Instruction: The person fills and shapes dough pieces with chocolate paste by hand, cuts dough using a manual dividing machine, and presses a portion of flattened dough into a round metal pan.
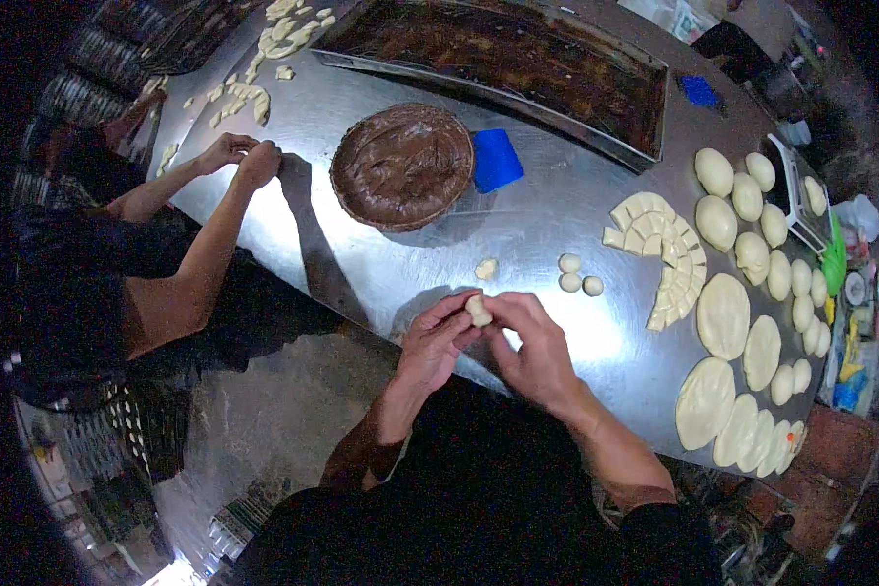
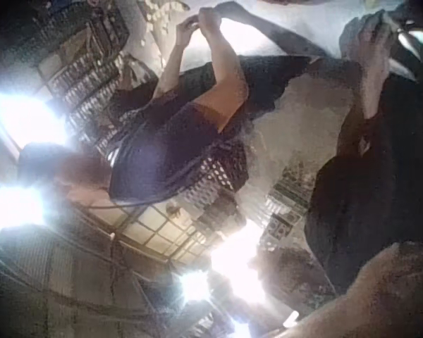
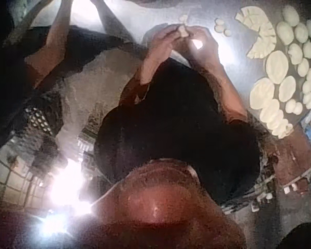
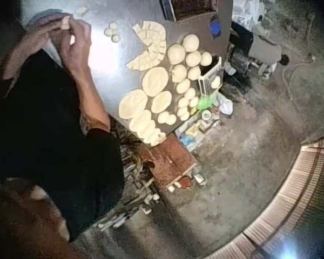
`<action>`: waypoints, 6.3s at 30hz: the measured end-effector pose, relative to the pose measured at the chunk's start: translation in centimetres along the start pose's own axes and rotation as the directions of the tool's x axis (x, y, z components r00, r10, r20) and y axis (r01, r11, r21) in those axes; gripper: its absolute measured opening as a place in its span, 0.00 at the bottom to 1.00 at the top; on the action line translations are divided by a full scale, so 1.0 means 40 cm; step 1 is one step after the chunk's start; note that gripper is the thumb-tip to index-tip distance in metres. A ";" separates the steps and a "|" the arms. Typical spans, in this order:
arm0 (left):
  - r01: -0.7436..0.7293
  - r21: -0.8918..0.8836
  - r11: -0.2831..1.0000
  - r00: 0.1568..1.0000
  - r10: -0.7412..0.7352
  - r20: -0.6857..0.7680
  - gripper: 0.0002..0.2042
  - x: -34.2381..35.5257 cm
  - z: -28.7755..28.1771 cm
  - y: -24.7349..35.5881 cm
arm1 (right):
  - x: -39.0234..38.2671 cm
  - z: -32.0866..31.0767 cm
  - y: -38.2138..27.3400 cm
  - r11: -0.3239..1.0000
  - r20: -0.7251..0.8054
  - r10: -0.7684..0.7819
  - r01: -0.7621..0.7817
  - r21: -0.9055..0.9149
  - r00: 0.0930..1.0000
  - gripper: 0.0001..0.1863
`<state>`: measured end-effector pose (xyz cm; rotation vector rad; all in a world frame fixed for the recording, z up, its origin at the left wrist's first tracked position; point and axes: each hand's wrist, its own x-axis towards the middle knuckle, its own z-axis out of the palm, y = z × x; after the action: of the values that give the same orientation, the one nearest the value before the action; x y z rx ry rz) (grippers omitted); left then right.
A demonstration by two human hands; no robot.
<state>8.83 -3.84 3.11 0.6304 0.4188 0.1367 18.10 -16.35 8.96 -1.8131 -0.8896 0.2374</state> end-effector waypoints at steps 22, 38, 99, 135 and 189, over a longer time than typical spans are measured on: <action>-0.476 0.860 -0.185 0.877 -0.024 0.480 0.16 0.372 0.366 -0.514 | -0.584 -0.330 0.330 0.519 -0.322 -0.024 -0.263 -0.813 0.946 0.08; -0.034 0.989 0.141 0.967 -0.244 0.068 0.14 0.243 0.169 -0.378 | -0.425 -0.344 0.462 0.894 -0.436 0.073 -0.252 -0.371 0.897 0.05; -0.504 0.662 -0.554 0.566 0.367 0.738 0.08 0.169 -0.060 -0.290 | -0.192 -0.267 0.426 0.847 0.325 0.073 0.114 -0.519 0.943 0.20; -0.134 0.661 0.739 0.983 0.185 -0.007 0.11 0.083 0.013 -0.127 | 0.166 -0.232 0.306 0.908 0.388 0.363 -0.416 0.059 0.847 0.25; -0.297 0.940 0.167 0.953 -0.016 0.304 0.28 0.071 0.156 -0.193 | -0.229 -0.335 0.182 0.560 0.145 0.521 -0.465 0.685 0.841 0.16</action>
<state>14.01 -12.73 2.07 2.0387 0.1304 -0.0754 22.29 -33.41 6.14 -1.2710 -0.1308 0.7615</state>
